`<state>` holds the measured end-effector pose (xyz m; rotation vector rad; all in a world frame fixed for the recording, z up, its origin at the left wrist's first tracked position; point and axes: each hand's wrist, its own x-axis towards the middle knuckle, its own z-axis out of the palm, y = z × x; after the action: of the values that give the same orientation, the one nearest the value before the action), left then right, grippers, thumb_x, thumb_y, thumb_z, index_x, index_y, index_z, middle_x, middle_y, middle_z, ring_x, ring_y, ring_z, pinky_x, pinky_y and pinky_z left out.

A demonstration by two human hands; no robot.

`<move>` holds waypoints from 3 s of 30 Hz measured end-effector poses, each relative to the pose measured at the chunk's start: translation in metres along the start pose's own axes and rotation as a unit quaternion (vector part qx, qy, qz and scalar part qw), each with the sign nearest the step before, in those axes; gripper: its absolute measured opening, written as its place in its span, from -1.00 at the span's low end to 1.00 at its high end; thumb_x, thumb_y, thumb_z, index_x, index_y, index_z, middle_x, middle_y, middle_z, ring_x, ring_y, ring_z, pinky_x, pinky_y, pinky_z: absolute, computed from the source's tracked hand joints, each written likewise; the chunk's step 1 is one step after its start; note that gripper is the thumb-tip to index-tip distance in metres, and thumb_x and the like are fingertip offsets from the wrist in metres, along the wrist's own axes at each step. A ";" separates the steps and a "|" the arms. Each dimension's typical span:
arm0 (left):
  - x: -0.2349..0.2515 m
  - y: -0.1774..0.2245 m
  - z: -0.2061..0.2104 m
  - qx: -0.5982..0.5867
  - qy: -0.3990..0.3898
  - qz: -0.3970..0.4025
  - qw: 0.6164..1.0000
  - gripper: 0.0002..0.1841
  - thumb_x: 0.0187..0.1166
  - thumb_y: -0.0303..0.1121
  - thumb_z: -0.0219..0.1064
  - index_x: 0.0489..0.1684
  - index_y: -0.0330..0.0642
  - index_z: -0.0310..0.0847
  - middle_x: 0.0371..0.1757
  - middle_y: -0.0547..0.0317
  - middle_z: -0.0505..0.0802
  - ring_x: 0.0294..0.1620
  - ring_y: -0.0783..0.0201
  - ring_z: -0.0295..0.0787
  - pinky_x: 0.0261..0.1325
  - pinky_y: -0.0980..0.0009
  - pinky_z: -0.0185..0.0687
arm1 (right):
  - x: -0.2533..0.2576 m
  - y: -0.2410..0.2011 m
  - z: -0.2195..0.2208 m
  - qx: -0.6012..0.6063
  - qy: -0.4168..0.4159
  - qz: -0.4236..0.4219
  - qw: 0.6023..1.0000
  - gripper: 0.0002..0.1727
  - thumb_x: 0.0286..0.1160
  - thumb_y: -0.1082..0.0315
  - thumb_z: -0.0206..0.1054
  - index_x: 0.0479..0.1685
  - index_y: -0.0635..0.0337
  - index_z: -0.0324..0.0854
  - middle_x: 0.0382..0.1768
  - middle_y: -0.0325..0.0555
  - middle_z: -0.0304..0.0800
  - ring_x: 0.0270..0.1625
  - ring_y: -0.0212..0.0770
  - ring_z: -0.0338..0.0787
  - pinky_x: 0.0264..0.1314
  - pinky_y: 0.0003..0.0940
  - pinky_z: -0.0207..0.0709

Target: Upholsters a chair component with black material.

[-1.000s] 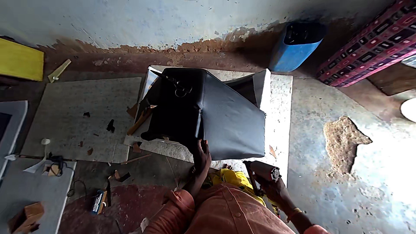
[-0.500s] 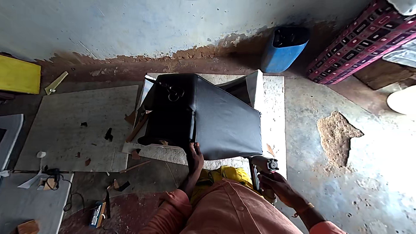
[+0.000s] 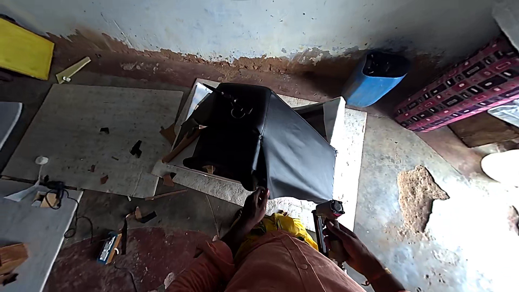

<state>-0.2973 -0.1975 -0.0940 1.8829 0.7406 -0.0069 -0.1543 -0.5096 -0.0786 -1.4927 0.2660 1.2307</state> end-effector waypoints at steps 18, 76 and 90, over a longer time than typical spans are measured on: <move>0.028 -0.053 0.023 0.062 0.069 0.074 0.993 -0.57 0.52 -0.34 0.38 0.27 -0.47 0.63 0.31 -0.40 0.73 0.47 -0.26 0.59 0.56 -0.21 0.38 | -0.066 0.033 0.108 -0.022 -0.023 -0.017 0.999 -0.33 0.77 -0.23 -0.28 0.02 0.12 0.58 -0.44 -0.11 0.70 -0.57 -0.28 0.66 -0.52 -0.39 0.64; 0.080 -0.080 0.051 0.083 0.286 0.031 0.954 -0.48 0.71 0.02 0.26 0.24 -0.32 0.70 0.23 -0.21 0.82 0.36 -0.11 0.73 0.51 -0.08 0.54 | -0.002 -0.090 0.055 -0.741 -0.047 -0.149 0.653 -0.18 0.40 -0.57 0.10 0.38 -0.15 0.59 -0.20 -0.16 0.83 -0.11 -0.07 0.85 -0.03 0.13 0.71; 0.085 -0.084 -0.003 0.178 0.249 -0.069 0.950 -0.37 0.73 0.27 0.03 0.07 -0.12 0.77 -0.04 -0.06 0.89 0.17 -0.09 0.78 0.42 -0.28 0.34 | 0.051 -0.119 0.191 -0.854 -0.078 -0.255 0.448 -0.24 0.38 -0.54 0.20 0.34 -0.18 0.51 -0.37 -0.13 0.83 -0.28 0.01 0.87 -0.23 0.13 0.70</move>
<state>-0.2710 -0.1326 -0.1913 2.1991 1.2841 0.2713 -0.1480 -0.2877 -0.0148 -2.6069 -2.0862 0.8235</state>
